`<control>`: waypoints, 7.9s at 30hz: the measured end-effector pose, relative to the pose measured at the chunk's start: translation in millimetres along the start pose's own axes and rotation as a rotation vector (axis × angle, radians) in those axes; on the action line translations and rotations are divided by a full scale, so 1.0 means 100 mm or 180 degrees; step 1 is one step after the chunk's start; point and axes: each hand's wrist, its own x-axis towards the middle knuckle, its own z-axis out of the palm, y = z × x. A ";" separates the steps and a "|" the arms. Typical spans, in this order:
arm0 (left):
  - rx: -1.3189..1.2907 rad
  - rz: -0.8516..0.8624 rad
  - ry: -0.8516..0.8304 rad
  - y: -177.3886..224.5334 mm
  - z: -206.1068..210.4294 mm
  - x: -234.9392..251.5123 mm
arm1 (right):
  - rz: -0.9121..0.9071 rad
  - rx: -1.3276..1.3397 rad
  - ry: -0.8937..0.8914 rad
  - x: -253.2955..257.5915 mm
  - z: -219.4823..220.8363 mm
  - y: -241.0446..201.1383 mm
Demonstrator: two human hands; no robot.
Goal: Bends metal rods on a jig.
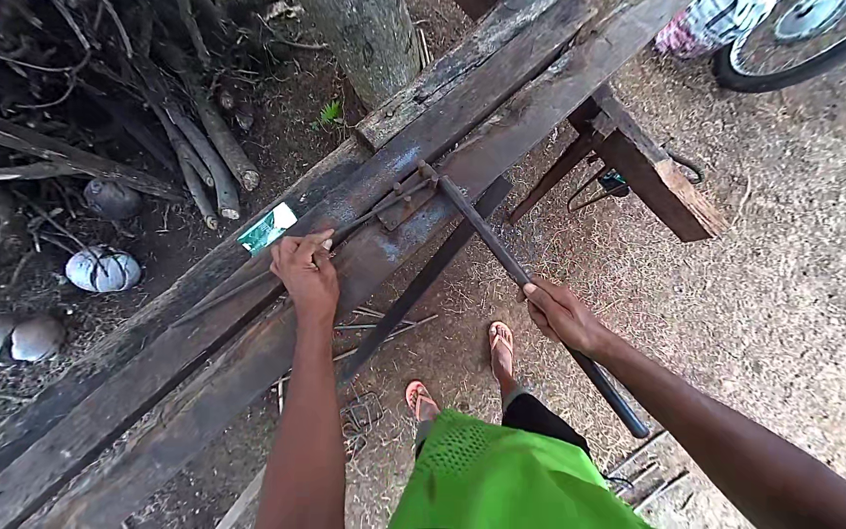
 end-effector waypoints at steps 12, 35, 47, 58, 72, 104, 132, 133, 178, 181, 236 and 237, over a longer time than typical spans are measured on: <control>0.0017 -0.0044 0.0090 0.04 0.04 0.02 | 0.0193 0.0581 0.0372 -0.05 0.56 0.03; 0.0082 0.0141 0.0032 0.00 0.03 0.02 | 0.0688 -0.0905 0.1212 -1.57 0.35 0.92; 0.0425 0.0171 -0.0307 0.33 -0.28 0.11 | 0.0495 -0.1204 0.2139 -2.17 0.38 0.77; -0.0233 -0.0308 0.0315 1.68 -1.04 0.51 | -0.0714 -0.0559 0.1493 -0.57 -1.04 -0.38; -0.4057 -0.2246 0.0116 2.89 0.80 0.00 | -0.1400 -0.1723 -0.0281 1.04 -1.59 -1.41; 0.1007 -0.0386 -0.0332 1.49 -0.57 -0.20 | -0.0770 -0.2121 0.0256 1.04 -2.33 -0.74; 0.0256 0.0619 -0.0976 0.13 -0.24 -0.02 | -0.0062 -0.1856 0.0809 -0.32 -0.31 -0.43; 0.0269 0.0634 -0.1039 0.13 -0.25 0.00 | -0.0026 -0.1830 0.0857 -0.34 -0.22 -0.43; 0.0190 0.0903 -0.1294 -0.01 -0.25 0.33 | 0.0159 -0.1886 0.1187 -0.18 0.03 -0.44; 0.0183 0.0905 -0.1287 0.01 -0.27 0.30 | 0.0021 -0.1549 0.1157 -0.13 0.04 -0.34; 0.0340 0.0962 -0.0926 -0.10 -0.11 0.24 | 0.0402 0.2215 0.1232 0.22 1.67 -0.21; 0.0325 0.0973 -0.0914 -0.11 -0.12 0.23 | 0.0389 0.2218 0.1245 0.23 1.69 -0.21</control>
